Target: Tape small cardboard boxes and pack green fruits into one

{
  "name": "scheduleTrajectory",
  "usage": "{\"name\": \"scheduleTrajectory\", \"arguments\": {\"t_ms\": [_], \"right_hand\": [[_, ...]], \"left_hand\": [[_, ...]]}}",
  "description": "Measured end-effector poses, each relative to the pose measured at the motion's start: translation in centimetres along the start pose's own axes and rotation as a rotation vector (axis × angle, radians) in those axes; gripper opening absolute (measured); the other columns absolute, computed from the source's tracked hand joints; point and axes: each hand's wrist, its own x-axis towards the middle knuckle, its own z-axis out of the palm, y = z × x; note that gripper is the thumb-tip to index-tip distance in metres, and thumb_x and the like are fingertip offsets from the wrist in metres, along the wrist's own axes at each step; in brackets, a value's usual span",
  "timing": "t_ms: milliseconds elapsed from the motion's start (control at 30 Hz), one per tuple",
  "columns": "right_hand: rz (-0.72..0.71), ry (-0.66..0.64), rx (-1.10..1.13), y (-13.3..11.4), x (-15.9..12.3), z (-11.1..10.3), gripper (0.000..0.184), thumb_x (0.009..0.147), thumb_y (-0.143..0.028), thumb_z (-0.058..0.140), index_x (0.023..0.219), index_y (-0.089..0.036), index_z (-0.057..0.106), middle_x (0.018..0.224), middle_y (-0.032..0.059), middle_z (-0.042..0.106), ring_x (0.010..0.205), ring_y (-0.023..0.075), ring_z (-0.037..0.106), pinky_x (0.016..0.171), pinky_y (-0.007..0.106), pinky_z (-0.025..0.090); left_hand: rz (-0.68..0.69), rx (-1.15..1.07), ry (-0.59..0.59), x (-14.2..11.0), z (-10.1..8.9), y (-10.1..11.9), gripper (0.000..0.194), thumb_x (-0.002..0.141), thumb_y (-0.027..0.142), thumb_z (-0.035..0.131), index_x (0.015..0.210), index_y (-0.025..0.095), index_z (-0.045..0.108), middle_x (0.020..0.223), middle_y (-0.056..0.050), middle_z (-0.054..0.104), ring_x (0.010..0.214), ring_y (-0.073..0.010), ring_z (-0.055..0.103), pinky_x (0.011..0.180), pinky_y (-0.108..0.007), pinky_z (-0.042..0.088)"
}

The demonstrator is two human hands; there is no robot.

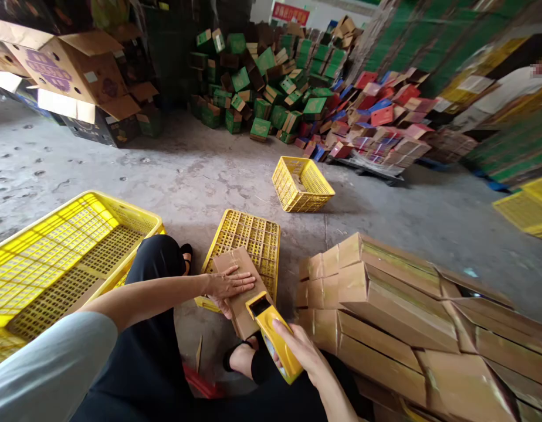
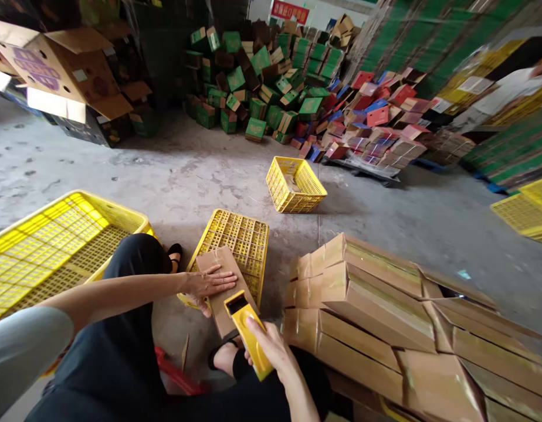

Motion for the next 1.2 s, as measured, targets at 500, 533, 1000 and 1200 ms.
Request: {"name": "scheduleTrajectory", "arguments": {"t_ms": [500, 533, 1000, 1200], "right_hand": [[-0.003, -0.066, -0.005, -1.1, 1.7, 0.5, 0.052, 0.089, -0.072, 0.067, 0.087, -0.020, 0.063, 0.060, 0.0039, 0.073, 0.052, 0.0174, 0.070, 0.052, 0.024, 0.053], [-0.001, -0.071, -0.002, -1.0, 1.6, 0.5, 0.052, 0.089, -0.072, 0.067, 0.088, -0.020, 0.063, 0.061, 0.0038, 0.073, 0.052, 0.0174, 0.070, 0.052, 0.024, 0.053], [0.017, -0.029, -0.004, 0.2, 1.6, 0.4, 0.064, 0.082, -0.083, 0.063, 0.095, -0.020, 0.065, 0.059, 0.0013, 0.071, 0.054, 0.0194, 0.071, 0.053, 0.026, 0.054], [-0.031, 0.027, -0.001, 0.6, 1.2, 0.7, 0.063, 0.085, -0.082, 0.060, 0.097, -0.020, 0.065, 0.058, 0.0007, 0.070, 0.053, 0.0189, 0.070, 0.052, 0.025, 0.052]], "left_hand": [[0.001, 0.017, 0.007, -0.5, -0.5, -0.2, 0.107, 0.096, 0.070, 0.052, 0.171, 0.005, 0.012, 0.177, -0.022, 0.011, 0.165, -0.0385, 0.012, 0.132, -0.057, 0.008], [-0.001, 0.004, 0.010, -0.5, -0.2, 0.0, 0.109, 0.095, 0.071, 0.052, 0.171, 0.006, 0.010, 0.177, -0.022, 0.009, 0.165, -0.0381, 0.011, 0.132, -0.057, 0.008], [0.030, -0.101, 0.083, -0.1, 0.7, -0.5, 0.111, 0.094, 0.074, 0.056, 0.172, 0.012, 0.008, 0.176, -0.024, 0.013, 0.163, -0.0422, 0.017, 0.131, -0.060, 0.011], [0.043, -0.117, 0.032, -0.1, 0.2, -0.5, 0.111, 0.094, 0.076, 0.056, 0.173, 0.015, 0.005, 0.177, -0.023, 0.008, 0.164, -0.0430, 0.012, 0.131, -0.064, 0.008]]}}
